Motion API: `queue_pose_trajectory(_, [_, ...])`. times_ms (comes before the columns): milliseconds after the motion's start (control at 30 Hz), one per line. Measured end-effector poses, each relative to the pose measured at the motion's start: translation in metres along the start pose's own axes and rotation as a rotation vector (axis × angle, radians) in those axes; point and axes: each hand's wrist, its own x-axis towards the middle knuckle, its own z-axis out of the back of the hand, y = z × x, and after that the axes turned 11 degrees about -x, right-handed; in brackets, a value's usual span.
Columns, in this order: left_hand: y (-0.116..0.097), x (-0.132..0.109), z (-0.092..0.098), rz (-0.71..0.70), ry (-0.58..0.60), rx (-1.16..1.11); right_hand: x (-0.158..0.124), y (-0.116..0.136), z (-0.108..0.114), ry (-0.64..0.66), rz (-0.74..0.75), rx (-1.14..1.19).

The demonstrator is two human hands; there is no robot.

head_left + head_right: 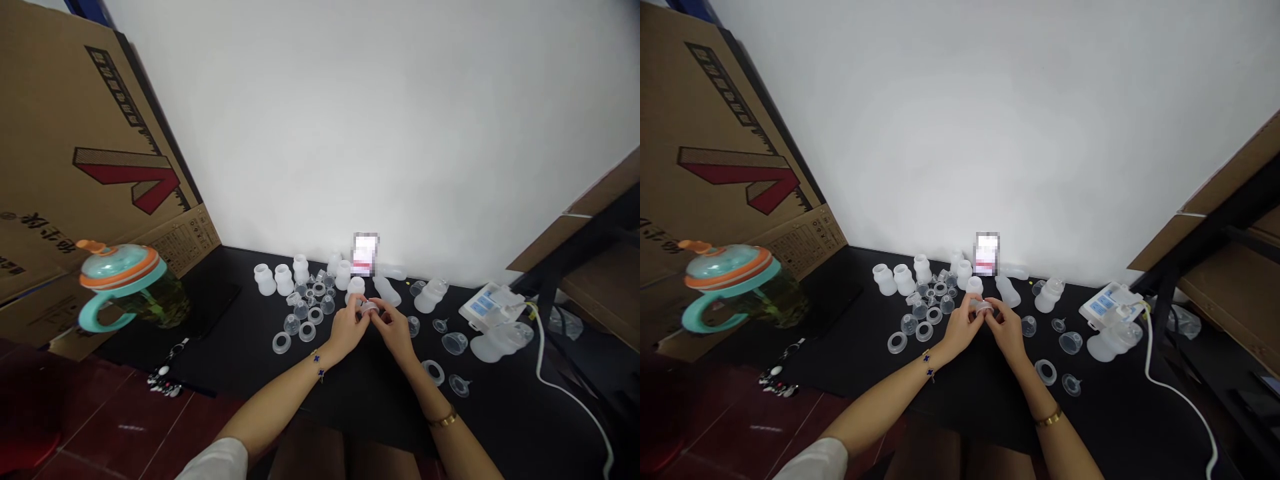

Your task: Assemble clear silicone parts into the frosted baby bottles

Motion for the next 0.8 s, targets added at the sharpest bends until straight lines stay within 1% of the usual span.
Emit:
queue_pose_trajectory(167, [0.0016,0.0003,0.0018,0.005,0.004,-0.05,-0.0038,0.004,-0.0007,0.055,-0.005,0.012])
queue_pose_trajectory(267, [0.0035,0.0009,0.0028,0.007,0.019,-0.043,-0.0057,0.0077,0.0,0.088,-0.001,0.03])
queue_pose_trajectory(533, [0.0029,0.0015,0.0035,-0.003,0.036,0.016,-0.0031,0.0083,0.0014,0.067,0.049,-0.078])
queue_pose_trajectory(800, [0.0017,0.0023,0.0046,0.039,0.018,-0.067,-0.0025,0.0076,0.0018,0.063,0.014,-0.022])
